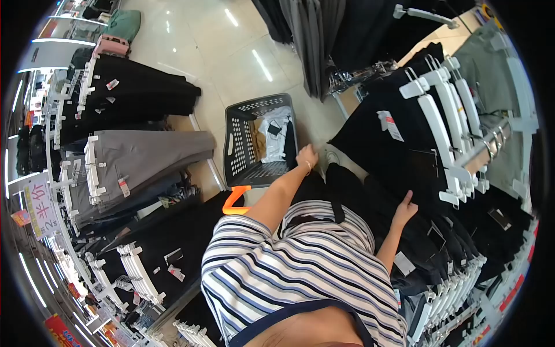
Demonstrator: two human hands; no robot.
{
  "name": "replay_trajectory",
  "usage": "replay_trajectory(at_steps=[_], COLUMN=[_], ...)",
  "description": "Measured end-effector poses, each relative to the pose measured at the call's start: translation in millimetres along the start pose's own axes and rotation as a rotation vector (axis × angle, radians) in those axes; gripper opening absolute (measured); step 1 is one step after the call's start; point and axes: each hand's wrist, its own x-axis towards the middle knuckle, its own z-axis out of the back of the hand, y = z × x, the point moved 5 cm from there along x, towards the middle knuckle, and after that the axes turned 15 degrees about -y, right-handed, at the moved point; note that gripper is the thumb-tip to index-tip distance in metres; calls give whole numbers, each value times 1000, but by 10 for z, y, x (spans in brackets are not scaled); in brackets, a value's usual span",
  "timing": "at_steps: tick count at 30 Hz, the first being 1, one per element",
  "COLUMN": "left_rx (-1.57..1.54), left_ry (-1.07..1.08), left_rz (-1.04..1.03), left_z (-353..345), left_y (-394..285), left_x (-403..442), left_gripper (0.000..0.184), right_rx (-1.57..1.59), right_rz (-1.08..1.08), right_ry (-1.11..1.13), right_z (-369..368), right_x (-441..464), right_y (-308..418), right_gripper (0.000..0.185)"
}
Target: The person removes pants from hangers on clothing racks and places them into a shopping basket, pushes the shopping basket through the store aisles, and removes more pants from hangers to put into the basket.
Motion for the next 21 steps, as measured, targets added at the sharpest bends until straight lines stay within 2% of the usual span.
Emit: replay_trajectory(at_steps=[1,2,3,4,7,9,11,14,17,18,21], left_rx=[120,154,189,218,-290,-195,-35,-50,-280,-292,-331], left_ry=[-105,-127,-174,-197,-516,-416,-219,13,-11,-45,-166], left_rz=[94,38,-30,-91,-82,174,455,510,410,413,317], left_z=[195,237,422,404,551,423,36,232,125,128,187], left_y=[-6,-39,60,67,139,387,790,769,936,969,944], left_x=[-406,-697,-541,-590,-673,-657,-496,-538,-425,-451,-481], left_gripper=[67,65,64,63,65,69,78,93,102,104,85], right_rx=[-13,-27,-5,-10,27,41,23,106,220,147,-44], right_rz=[-16,-33,-46,-58,-34,-36,-85,-54,-154,-201,-303], right_ry=[32,61,86,116,145,163,194,217,270,347,613], right_z=[81,148,-186,-192,-172,-184,-240,-270,-341,-384,-494], right_x=[38,60,-53,-44,-100,-122,-157,-206,-233,-263,-367], right_y=[21,20,56,43,66,74,53,273,100,38,-154], right_gripper=[63,65,62,60,49,42,35,31,33,33,32])
